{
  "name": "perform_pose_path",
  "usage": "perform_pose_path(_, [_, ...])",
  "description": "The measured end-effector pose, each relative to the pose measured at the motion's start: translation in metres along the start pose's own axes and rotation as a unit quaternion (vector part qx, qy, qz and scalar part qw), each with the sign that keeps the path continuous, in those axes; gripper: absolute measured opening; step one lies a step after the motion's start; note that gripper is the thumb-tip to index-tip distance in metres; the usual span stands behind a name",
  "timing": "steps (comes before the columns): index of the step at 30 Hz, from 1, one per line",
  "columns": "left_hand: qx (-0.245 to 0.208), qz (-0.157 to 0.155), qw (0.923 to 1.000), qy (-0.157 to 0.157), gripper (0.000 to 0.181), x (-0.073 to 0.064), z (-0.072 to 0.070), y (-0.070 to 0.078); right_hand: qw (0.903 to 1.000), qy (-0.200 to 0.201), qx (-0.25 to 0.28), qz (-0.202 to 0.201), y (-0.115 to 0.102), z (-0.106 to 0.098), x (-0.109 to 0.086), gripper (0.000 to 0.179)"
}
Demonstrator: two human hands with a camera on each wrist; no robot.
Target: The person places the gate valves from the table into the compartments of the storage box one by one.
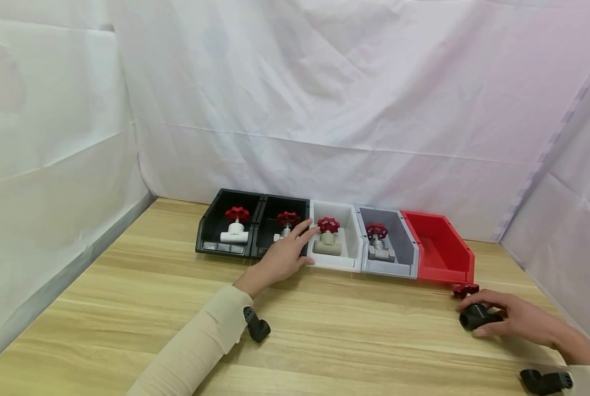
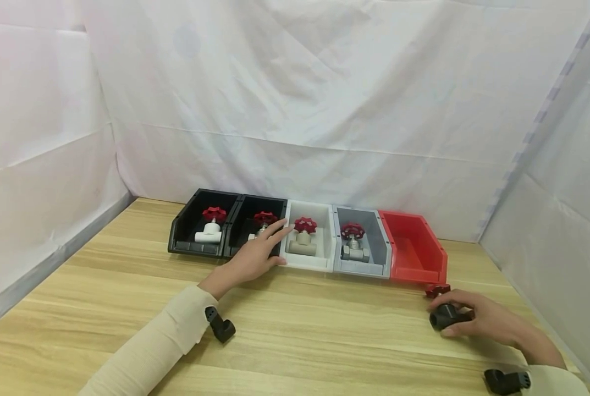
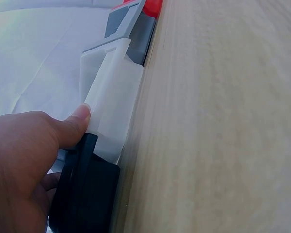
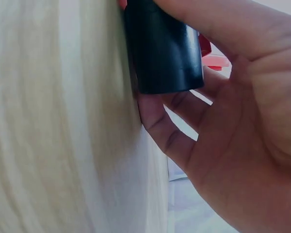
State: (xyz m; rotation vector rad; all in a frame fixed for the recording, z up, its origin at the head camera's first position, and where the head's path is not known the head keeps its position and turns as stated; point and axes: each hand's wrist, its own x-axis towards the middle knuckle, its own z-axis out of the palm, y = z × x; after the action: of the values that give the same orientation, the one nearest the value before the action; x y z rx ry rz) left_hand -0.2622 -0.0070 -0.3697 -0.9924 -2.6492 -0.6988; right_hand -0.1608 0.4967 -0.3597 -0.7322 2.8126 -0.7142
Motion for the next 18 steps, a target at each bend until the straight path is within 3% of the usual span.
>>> perform_pose_path(18, [0.010, -0.002, 0.9999, 0.001, 0.071, 0.0009, 0.0012, -0.0001, 0.9990, -0.002, 0.008, 0.044, -0.0007, -0.0024, 0.0002, 0.039])
